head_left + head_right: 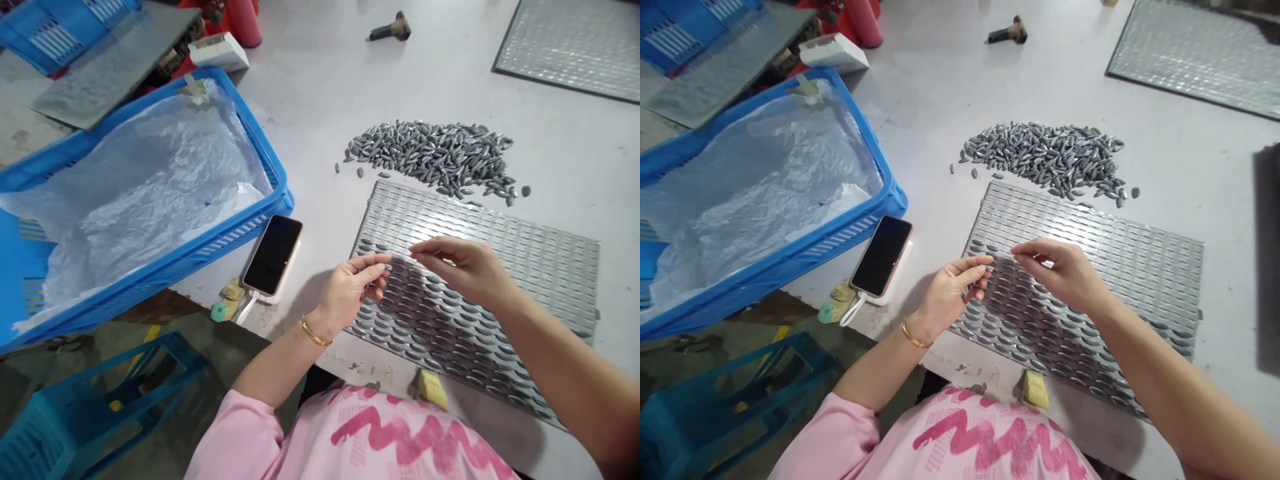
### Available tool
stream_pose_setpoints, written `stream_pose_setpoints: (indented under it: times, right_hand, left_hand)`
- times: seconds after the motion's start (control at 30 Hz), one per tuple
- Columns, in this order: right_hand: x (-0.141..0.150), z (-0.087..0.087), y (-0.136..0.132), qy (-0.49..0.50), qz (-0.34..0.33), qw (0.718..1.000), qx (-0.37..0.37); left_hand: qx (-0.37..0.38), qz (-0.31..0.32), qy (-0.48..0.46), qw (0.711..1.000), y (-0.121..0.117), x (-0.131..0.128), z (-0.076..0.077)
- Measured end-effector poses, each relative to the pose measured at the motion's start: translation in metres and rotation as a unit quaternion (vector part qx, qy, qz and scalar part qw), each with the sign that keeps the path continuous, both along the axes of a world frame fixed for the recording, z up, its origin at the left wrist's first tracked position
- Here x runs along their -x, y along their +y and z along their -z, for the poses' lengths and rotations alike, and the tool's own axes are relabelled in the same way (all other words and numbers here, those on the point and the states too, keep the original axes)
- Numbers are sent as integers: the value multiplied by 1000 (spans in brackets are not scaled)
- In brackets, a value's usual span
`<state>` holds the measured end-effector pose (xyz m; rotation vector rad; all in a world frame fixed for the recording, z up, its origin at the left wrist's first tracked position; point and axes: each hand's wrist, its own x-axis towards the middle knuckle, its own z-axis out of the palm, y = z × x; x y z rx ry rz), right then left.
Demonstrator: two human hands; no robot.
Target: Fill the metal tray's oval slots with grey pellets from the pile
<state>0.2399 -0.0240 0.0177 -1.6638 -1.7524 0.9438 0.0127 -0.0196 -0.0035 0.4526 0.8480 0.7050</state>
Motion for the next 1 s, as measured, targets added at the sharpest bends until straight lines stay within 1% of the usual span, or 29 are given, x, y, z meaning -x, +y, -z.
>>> stream_pose_setpoints:
  times: [0.13, 0.27, 0.37, 0.47, 0.53, 0.6, 0.67, 0.73, 0.8, 0.9, 1.0]
  right_hand:
    - [12, -7, -19, 40, -23, 999, 11]
    - [19, -6, -44, 71, -54, 996, 25]
    - [19, -3, -59, 91, -51, 994, 40]
    - [18, -1, -69, 109, -39, 991, 63]
    - [16, 0, -72, 126, -30, 988, 86]
    - [15, 1, -75, 147, -33, 984, 95]
    - [15, 0, -76, 153, -52, 985, 61]
    - [16, -1, -75, 124, -73, 990, -8]
    - [18, -2, -73, 72, -73, 991, -86]
    - [21, 1, -70, -4, -56, 983, -174]
    - [22, 6, -68, -68, -54, 971, -223]
  left_hand:
    - [-26, 31, 27, 999, -9, -3, -5]
    - [-48, 60, 63, 995, -22, -6, -10]
    - [-70, 93, 78, 990, -29, -8, -9]
    - [-84, 115, 93, 985, -33, -9, -8]
    - [-82, 118, 92, 985, -34, -9, -8]
    - [-62, 113, 70, 989, -34, -10, -8]
    - [-22, 108, 32, 993, -35, -11, -7]
    - [15, 109, 0, 994, -36, -14, -4]
    - [28, 108, -13, 994, -37, -18, -2]
    - [13, 96, -4, 995, -38, -23, -2]
    - [-31, 82, 32, 996, -37, -26, -8]
